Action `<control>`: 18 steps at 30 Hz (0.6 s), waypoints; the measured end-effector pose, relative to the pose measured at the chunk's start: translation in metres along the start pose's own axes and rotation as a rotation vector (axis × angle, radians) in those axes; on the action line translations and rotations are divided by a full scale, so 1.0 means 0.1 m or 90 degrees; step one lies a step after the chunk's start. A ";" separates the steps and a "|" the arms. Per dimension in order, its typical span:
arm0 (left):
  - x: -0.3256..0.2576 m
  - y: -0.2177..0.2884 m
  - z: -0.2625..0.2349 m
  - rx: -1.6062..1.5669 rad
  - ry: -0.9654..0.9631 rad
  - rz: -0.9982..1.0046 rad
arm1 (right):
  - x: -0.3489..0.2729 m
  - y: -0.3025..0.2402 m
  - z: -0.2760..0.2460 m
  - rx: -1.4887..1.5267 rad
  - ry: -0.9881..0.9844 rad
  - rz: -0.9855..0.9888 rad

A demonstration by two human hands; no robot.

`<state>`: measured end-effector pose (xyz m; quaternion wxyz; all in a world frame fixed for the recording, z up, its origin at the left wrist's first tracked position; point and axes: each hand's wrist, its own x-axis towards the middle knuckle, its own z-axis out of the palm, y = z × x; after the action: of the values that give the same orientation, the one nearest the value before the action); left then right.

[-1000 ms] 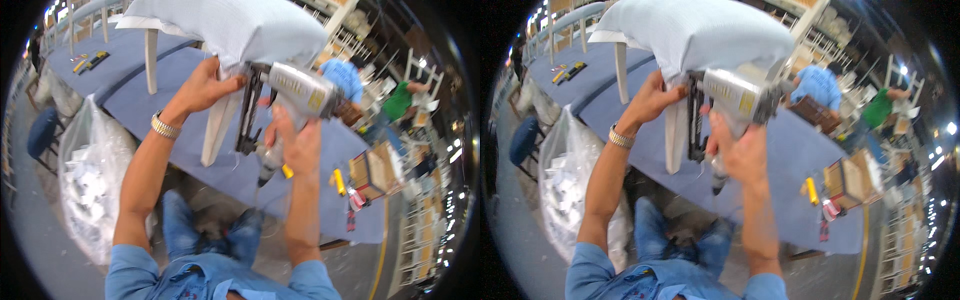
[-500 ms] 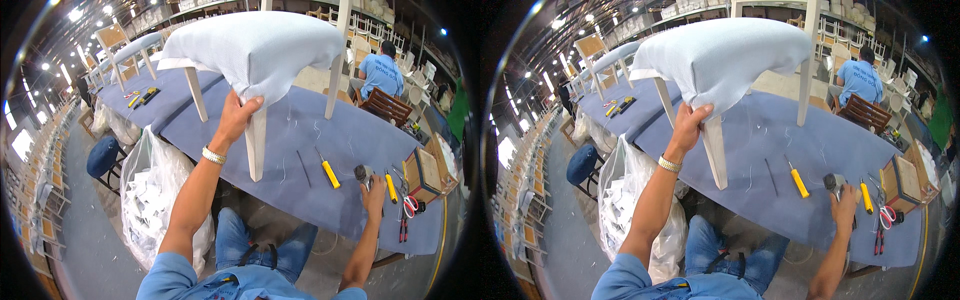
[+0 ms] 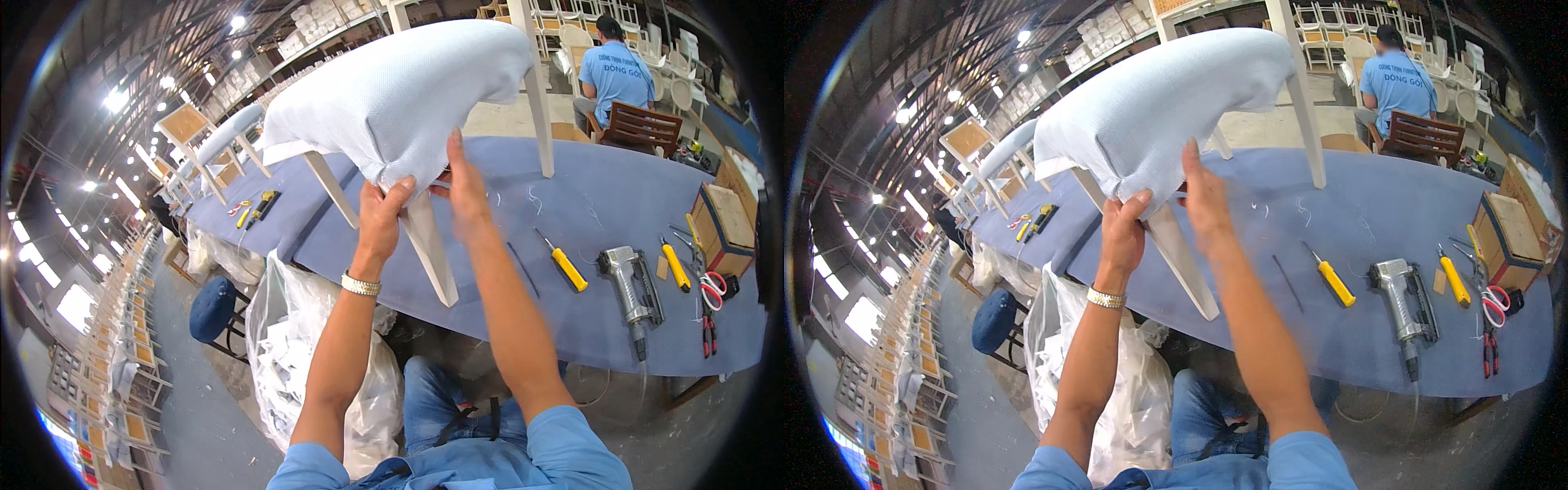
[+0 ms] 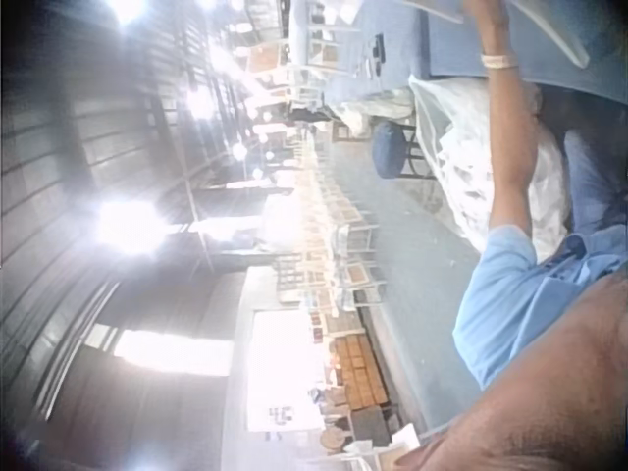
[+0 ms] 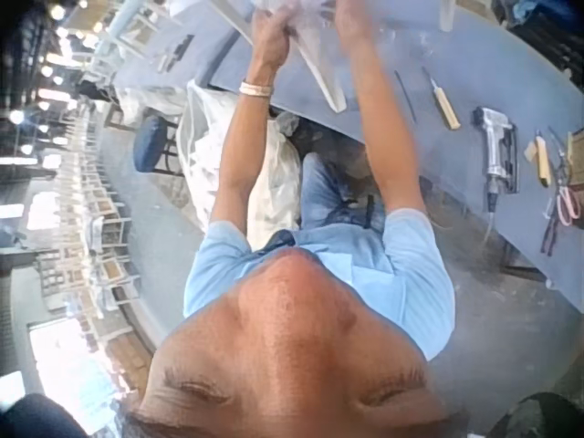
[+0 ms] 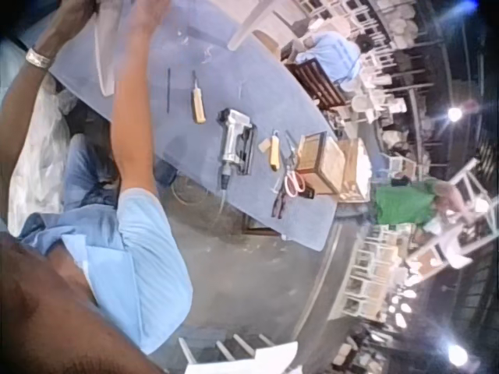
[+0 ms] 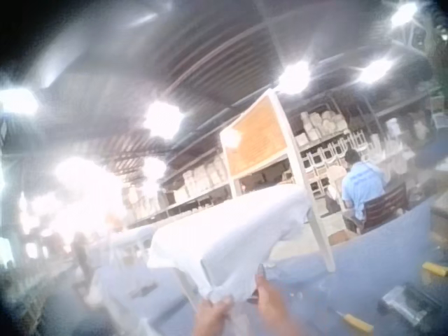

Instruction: The person covers a chair seat with white fabric, using a staple gun to secure the material to the wooden frame. They repeatedly pull, fold, and staple the fabric, then trim excess with a utility knife and scissors.

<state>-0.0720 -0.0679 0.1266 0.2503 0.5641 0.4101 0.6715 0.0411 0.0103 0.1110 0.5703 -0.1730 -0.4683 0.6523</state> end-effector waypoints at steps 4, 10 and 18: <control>0.03 0.08 0.03 -0.009 -0.029 -0.030 | 0.02 -0.05 0.30 0.060 0.084 -0.026; 0.11 0.42 0.36 0.038 0.126 -0.027 | -0.03 0.01 0.30 -0.129 0.155 -0.117; 0.13 0.34 0.40 0.072 0.158 -0.005 | -0.06 0.08 0.33 -0.169 0.150 -0.172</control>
<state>-0.0320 -0.0646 0.1629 0.1680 0.4882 0.4774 0.7110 0.0133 -0.0079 0.1194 0.6756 -0.2570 -0.4990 0.4781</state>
